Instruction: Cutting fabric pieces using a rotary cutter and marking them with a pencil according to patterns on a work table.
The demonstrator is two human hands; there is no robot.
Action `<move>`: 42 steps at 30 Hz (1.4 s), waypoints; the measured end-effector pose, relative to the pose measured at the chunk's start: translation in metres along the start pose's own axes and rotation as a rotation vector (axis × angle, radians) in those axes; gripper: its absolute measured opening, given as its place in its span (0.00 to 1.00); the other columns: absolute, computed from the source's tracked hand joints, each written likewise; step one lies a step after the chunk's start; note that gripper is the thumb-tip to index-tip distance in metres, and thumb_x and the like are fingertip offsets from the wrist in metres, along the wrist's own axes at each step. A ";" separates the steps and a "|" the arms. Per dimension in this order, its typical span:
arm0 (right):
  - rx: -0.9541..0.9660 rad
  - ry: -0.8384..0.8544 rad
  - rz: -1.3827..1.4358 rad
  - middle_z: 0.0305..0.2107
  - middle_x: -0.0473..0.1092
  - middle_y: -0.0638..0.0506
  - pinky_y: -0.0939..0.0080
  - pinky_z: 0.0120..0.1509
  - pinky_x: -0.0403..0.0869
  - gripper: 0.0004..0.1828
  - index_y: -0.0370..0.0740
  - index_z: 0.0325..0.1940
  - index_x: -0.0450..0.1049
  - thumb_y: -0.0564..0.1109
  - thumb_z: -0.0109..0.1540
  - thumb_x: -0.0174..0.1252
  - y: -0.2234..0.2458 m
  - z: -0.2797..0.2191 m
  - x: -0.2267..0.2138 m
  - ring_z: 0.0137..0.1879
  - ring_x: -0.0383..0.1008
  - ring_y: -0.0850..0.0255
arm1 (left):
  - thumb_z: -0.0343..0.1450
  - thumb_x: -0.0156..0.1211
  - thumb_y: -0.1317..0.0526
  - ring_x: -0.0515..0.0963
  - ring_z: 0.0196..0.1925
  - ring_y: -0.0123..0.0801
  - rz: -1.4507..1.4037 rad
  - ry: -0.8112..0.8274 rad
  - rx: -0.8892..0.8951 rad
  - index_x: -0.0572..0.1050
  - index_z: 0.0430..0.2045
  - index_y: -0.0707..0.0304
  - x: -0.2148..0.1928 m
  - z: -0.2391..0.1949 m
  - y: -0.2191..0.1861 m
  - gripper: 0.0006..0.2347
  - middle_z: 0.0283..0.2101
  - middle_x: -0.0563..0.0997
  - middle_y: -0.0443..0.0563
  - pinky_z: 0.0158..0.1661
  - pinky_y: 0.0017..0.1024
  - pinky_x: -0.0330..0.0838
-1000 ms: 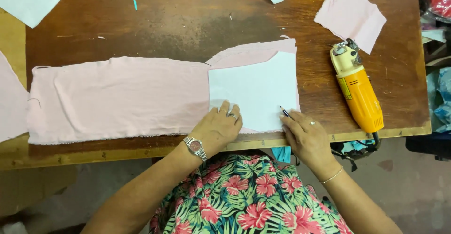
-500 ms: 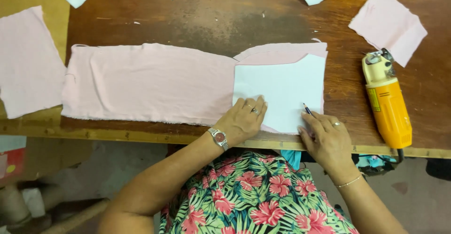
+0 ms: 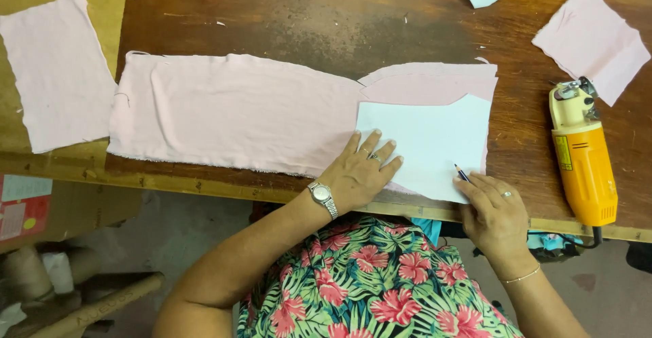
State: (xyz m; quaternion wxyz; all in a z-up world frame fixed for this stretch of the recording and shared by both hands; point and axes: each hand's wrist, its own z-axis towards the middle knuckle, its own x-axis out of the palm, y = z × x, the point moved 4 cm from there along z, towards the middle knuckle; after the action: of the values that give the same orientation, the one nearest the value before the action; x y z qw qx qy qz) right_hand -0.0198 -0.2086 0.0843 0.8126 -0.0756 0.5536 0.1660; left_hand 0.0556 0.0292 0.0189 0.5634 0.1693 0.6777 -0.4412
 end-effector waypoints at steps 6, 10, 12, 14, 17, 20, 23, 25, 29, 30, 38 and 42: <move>0.001 -0.034 0.017 0.41 0.81 0.55 0.60 0.59 0.77 0.15 0.51 0.44 0.84 0.33 0.59 0.66 0.001 -0.005 -0.004 0.51 0.82 0.57 | 0.79 0.45 0.57 0.63 0.70 0.70 0.024 -0.088 0.019 0.66 0.62 0.61 0.010 -0.006 -0.006 0.17 0.64 0.71 0.70 0.65 0.70 0.52; 0.004 -0.041 0.035 0.40 0.81 0.54 0.59 0.57 0.78 0.15 0.51 0.43 0.85 0.32 0.60 0.66 0.003 0.000 -0.006 0.52 0.82 0.56 | 0.78 0.46 0.59 0.65 0.69 0.70 0.061 -0.164 0.034 0.68 0.60 0.64 0.009 -0.007 -0.006 0.16 0.62 0.72 0.72 0.65 0.70 0.53; 0.001 -0.040 0.041 0.41 0.81 0.53 0.58 0.58 0.78 0.15 0.51 0.42 0.84 0.32 0.59 0.66 0.002 0.002 -0.007 0.52 0.82 0.55 | 0.78 0.47 0.59 0.66 0.68 0.70 0.078 -0.184 0.041 0.68 0.60 0.65 0.007 -0.006 -0.005 0.16 0.62 0.72 0.72 0.64 0.70 0.55; -0.003 -0.039 0.050 0.41 0.81 0.52 0.58 0.59 0.78 0.14 0.50 0.42 0.84 0.32 0.59 0.66 0.004 0.006 -0.008 0.53 0.82 0.55 | 0.77 0.48 0.60 0.66 0.68 0.70 0.097 -0.204 0.044 0.69 0.59 0.66 0.006 -0.006 -0.003 0.16 0.61 0.73 0.73 0.64 0.69 0.56; -0.006 -0.027 0.064 0.41 0.81 0.51 0.57 0.59 0.78 0.14 0.49 0.42 0.84 0.31 0.58 0.67 0.006 0.011 -0.009 0.54 0.82 0.54 | 0.77 0.48 0.61 0.68 0.67 0.71 0.096 -0.235 0.046 0.70 0.57 0.68 0.007 -0.005 -0.002 0.16 0.60 0.73 0.73 0.63 0.69 0.57; -0.017 -0.044 0.078 0.38 0.81 0.50 0.56 0.57 0.79 0.13 0.47 0.41 0.84 0.31 0.60 0.66 0.007 0.011 -0.010 0.51 0.82 0.52 | 0.76 0.50 0.61 0.69 0.66 0.70 0.136 -0.274 0.056 0.71 0.56 0.68 0.006 -0.007 -0.002 0.15 0.59 0.75 0.72 0.62 0.68 0.60; -0.029 -0.044 0.076 0.40 0.81 0.50 0.55 0.57 0.79 0.13 0.48 0.43 0.84 0.32 0.60 0.65 0.006 0.007 -0.004 0.53 0.82 0.52 | 0.76 0.50 0.63 0.69 0.65 0.71 0.111 -0.284 0.059 0.72 0.55 0.69 0.000 -0.009 -0.003 0.14 0.58 0.75 0.73 0.62 0.68 0.61; 0.000 -0.052 0.067 0.40 0.81 0.54 0.58 0.59 0.78 0.13 0.52 0.43 0.84 0.35 0.61 0.64 0.001 0.002 -0.001 0.52 0.82 0.55 | 0.75 0.52 0.63 0.69 0.66 0.72 0.081 -0.245 0.055 0.72 0.56 0.70 -0.002 -0.006 -0.003 0.15 0.59 0.75 0.73 0.63 0.68 0.59; -0.011 -0.072 0.075 0.40 0.81 0.52 0.56 0.58 0.78 0.13 0.50 0.43 0.83 0.34 0.60 0.64 0.003 0.009 -0.007 0.52 0.82 0.54 | 0.75 0.53 0.64 0.68 0.66 0.73 0.069 -0.237 0.072 0.72 0.56 0.69 -0.001 -0.003 -0.002 0.15 0.59 0.74 0.74 0.63 0.68 0.58; -0.008 -0.065 0.085 0.39 0.81 0.51 0.56 0.57 0.78 0.13 0.49 0.43 0.83 0.34 0.59 0.64 0.003 0.010 -0.007 0.52 0.82 0.53 | 0.75 0.53 0.63 0.68 0.66 0.73 0.070 -0.234 0.066 0.72 0.56 0.69 0.001 -0.002 -0.001 0.16 0.59 0.74 0.74 0.63 0.69 0.58; -0.011 -0.048 0.096 0.40 0.81 0.52 0.56 0.59 0.78 0.13 0.50 0.44 0.83 0.35 0.59 0.65 -0.003 0.009 0.001 0.54 0.81 0.53 | 0.74 0.54 0.63 0.67 0.67 0.73 0.094 -0.220 0.043 0.72 0.57 0.67 0.004 -0.001 -0.001 0.16 0.60 0.73 0.74 0.63 0.69 0.57; -0.004 -0.020 0.097 0.39 0.81 0.51 0.55 0.59 0.79 0.13 0.49 0.43 0.83 0.34 0.58 0.66 -0.003 0.007 0.001 0.53 0.82 0.52 | 0.74 0.54 0.63 0.67 0.66 0.74 0.102 -0.230 0.036 0.72 0.56 0.68 0.002 0.000 -0.005 0.15 0.60 0.73 0.75 0.62 0.70 0.59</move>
State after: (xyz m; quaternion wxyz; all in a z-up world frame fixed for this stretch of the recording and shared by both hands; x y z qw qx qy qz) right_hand -0.0120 -0.2093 0.0862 0.8087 -0.0486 0.5483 0.2072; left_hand 0.0516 0.0261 0.0189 0.6561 0.1618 0.5912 -0.4403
